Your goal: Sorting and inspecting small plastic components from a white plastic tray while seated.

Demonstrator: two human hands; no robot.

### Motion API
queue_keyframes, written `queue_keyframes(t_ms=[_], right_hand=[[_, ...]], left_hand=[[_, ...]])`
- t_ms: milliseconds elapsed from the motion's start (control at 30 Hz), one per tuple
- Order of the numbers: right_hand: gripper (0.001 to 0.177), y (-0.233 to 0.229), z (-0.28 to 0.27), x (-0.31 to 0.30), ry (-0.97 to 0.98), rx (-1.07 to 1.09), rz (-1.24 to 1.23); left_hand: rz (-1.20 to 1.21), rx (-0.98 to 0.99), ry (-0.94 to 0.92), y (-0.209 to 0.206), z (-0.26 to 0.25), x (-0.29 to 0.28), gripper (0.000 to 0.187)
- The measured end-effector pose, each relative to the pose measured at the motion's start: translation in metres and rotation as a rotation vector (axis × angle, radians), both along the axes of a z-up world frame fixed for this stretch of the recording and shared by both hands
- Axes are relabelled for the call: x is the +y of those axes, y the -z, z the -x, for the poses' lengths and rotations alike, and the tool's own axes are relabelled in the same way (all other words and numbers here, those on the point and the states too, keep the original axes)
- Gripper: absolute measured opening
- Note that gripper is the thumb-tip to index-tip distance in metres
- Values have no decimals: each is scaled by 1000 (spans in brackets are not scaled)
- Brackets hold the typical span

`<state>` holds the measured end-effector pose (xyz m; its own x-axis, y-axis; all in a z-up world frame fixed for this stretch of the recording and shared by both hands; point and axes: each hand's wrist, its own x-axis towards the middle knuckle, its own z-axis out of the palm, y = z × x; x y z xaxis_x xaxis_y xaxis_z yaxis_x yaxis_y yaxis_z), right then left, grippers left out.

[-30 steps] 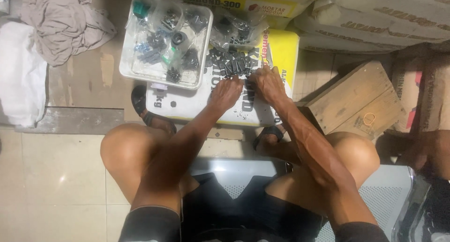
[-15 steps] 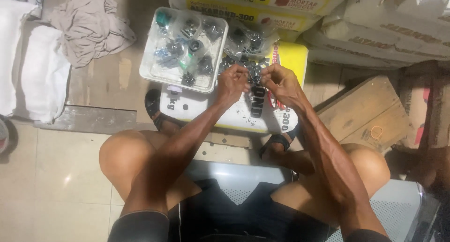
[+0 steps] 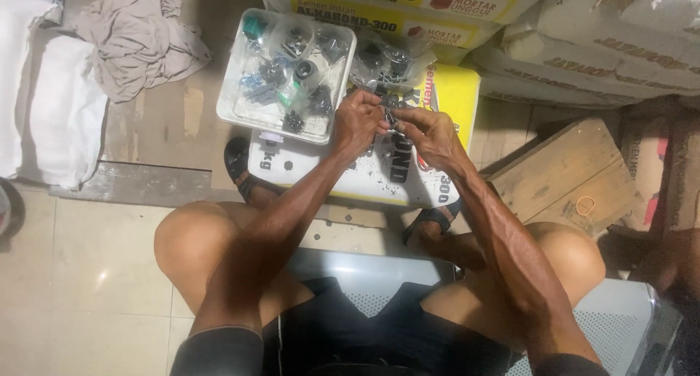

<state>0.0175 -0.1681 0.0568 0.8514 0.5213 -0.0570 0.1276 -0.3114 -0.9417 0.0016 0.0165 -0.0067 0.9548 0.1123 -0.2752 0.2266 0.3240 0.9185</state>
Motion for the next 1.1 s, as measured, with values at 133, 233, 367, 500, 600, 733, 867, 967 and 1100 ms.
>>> queue_keyframes(t_ms=[133,233,367,500,600,733,867,967,1100], right_hand=[[28,14,-3,-4,-6,-49,46],[28,26,-5,-7,-17,-116,125],[18,38,-10,-11,26,-180,112],[16,11,-14,-2,40,-267,72],[8,55,-31,-16,52,-232,85],[6,103,-28,-3,64,-242,286],[12,136,-35,-6,17,-353,497],[12,97,-33,-8,50,-340,493],[10,127,-58,-45,154,-328,566]], left_hand=[[-124,-38,85,2,3,-3,17],[-81,-78,154,44,0,-19,18],[-116,-102,143,40,-4,-25,15],[-161,-153,181,2,-11,-17,17],[-119,-137,228,13,-8,-20,22],[-692,-130,325,12,0,-17,18],[-909,231,511,-29,15,-20,26],[-1003,225,584,22,7,-14,30],[-1107,240,724,-4,23,-1,17]])
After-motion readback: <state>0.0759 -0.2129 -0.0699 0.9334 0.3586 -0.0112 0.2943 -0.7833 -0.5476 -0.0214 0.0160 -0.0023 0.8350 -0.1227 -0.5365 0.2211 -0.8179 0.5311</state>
